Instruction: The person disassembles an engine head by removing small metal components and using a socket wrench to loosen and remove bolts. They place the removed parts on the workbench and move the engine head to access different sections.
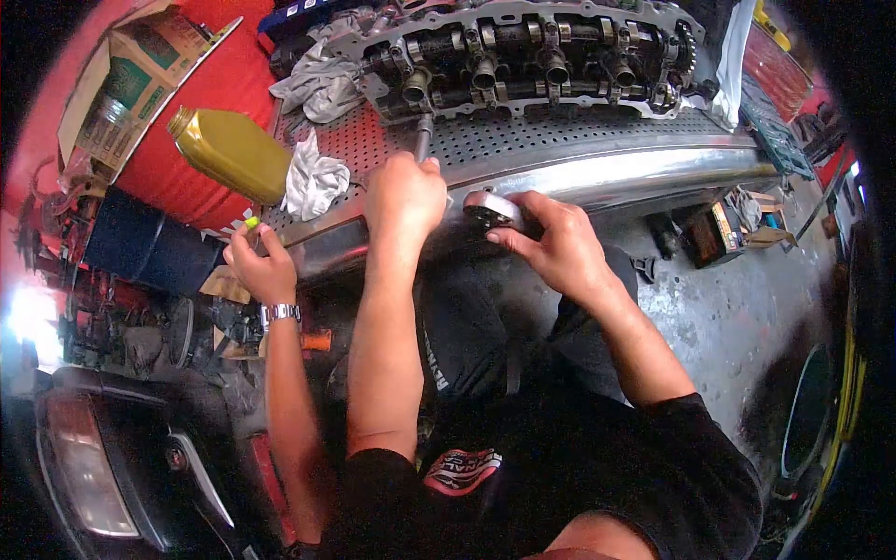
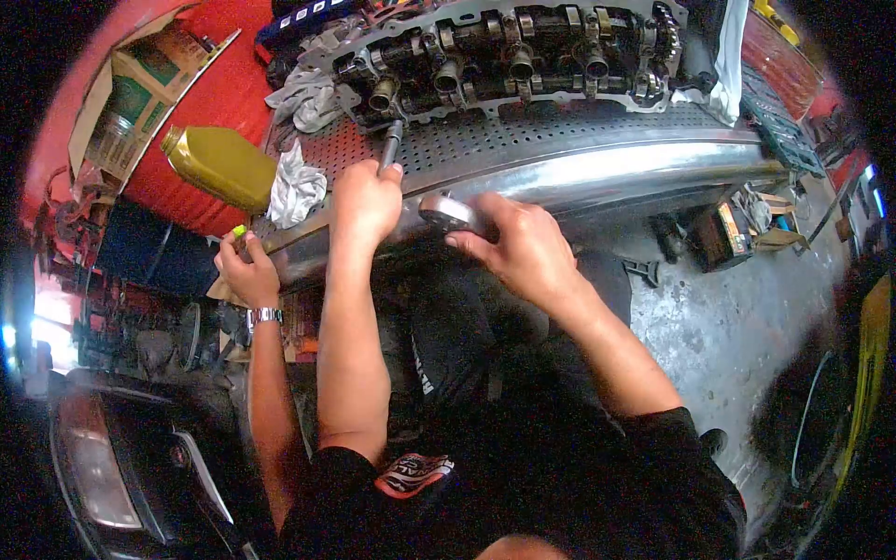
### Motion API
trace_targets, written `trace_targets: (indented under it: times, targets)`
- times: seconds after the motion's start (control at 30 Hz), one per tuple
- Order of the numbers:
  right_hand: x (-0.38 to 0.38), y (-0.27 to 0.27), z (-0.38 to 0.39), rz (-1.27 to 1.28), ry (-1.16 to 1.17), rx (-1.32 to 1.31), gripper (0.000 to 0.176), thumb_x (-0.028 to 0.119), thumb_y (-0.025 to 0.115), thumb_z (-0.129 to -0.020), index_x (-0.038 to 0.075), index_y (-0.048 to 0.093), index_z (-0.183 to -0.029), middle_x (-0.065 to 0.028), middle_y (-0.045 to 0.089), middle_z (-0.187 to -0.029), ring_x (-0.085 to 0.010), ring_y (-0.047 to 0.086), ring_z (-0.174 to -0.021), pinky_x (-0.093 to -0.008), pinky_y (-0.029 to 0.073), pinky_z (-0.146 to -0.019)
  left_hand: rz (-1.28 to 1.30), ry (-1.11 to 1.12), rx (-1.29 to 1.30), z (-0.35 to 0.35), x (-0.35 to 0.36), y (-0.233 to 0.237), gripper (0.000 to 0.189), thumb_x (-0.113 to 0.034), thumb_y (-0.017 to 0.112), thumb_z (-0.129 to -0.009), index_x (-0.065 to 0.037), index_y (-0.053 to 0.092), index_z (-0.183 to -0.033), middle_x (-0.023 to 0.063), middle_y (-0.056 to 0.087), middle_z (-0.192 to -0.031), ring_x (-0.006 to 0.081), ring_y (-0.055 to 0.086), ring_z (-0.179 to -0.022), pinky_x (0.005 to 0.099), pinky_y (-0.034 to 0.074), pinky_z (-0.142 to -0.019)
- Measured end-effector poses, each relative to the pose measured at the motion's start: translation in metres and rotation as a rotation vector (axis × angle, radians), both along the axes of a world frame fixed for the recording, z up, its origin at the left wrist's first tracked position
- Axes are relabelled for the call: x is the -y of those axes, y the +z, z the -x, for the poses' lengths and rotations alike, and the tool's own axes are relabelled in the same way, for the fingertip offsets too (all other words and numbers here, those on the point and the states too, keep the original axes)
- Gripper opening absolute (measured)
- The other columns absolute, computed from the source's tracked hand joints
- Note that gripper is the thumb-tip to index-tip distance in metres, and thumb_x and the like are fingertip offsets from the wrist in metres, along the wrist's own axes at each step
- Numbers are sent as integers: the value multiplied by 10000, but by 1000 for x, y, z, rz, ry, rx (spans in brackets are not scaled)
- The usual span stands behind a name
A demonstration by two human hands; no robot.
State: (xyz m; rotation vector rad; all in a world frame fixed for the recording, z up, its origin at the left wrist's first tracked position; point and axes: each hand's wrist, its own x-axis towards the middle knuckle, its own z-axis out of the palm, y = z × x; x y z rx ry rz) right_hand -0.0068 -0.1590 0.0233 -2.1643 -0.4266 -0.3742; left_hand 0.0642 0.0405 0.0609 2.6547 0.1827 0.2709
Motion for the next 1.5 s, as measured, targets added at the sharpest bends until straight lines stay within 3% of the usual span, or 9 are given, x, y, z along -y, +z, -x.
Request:
trace_targets:
  times: [0.17, 0.43, 0.53, 0.67, 0.8, 1.0, 1.2, 1.37, 1.5]
  targets:
    - [1, 24, -10, 74, -21, 26, 360, 264, 811, -805, 39, 639, -1026, -214, 675, -780, -424, 684, -795, -496, 527, -683, -12, 39, -91, 2, 13, 8, 394, -326, 580, -950, 37, 705, -1037, 281, 704, -1023, 445, 673, -1020, 514, 522, -898]
    - [-14, 6, 4, -111, -26, -167, 373, 318, 786, -833, -20, 645, -903, -250, 646, -741, -433, 672, -750, -473, 519, -670, -269, 69, 58, 9, 22, 2, 322, -241, 679, -842, 23, 687, -1025, 264, 721, -968, 390, 721, -921, 484, 576, -830]
    - [-12, -3, 12, -47, -41, -232, 391, 350, 765, -848, -17, 637, -890, -249, 641, -734, -441, 664, -750, -487, 510, -667, -163, 24, 106, -2, 16, -5, 284, -242, 673, -842, 7, 698, -976, 262, 716, -911, 408, 715, -889, 499, 561, -815]
    - [-12, -7, 16, 5, 5, -168, 354, 329, 743, -860, -4, 623, -872, -246, 648, -757, -454, 652, -779, -517, 507, -694, 270, -119, -61, -30, -8, -2, 171, -137, 635, -851, 15, 684, -790, 144, 674, -705, 225, 631, -603, 382, 474, -523]
    - [-16, -7, 16, 68, 74, -67, 284, 283, 724, -860, 17, 637, -911, -209, 669, -850, -424, 663, -831, -518, 525, -739, 634, -181, -266, -38, -17, 13, 172, -85, 644, -881, 9, 674, -740, 116, 685, -687, 211, 611, -527, 362, 459, -479]
    - [-32, -12, 9, 73, 115, 147, 229, 258, 709, -860, 54, 658, -950, -154, 667, -884, -389, 675, -812, -501, 540, -719, 18, -169, -118, -51, -16, 11, 189, -130, 739, -833, 25, 707, -731, 137, 703, -651, 212, 664, -567, 374, 512, -572]
    - [-45, 3, 1, 316, 112, 312, 150, 207, 669, -844, 84, 670, -930, -114, 674, -840, -315, 712, -791, -450, 571, -645, -103, -109, -143, -52, -15, 14, 299, -265, 817, -760, 28, 761, -781, 183, 738, -779, 300, 744, -793, 400, 568, -785]
    - [-42, 16, -18, 481, 141, 277, 146, 215, 660, -843, 77, 673, -890, -120, 698, -840, -328, 720, -777, -458, 575, -655, 63, -175, -185, -59, -24, 9, 308, -275, 834, -763, 22, 765, -803, 170, 736, -757, 266, 731, -711, 389, 561, -720]
    - [-40, 21, -23, 459, 199, 251, 227, 292, 711, -844, 69, 677, -872, -138, 710, -804, -345, 718, -758, -477, 570, -668, 112, -230, -187, -55, -23, 14, 186, -129, 813, -796, 11, 692, -779, 99, 702, -659, 142, 558, -460, 318, 413, -426]
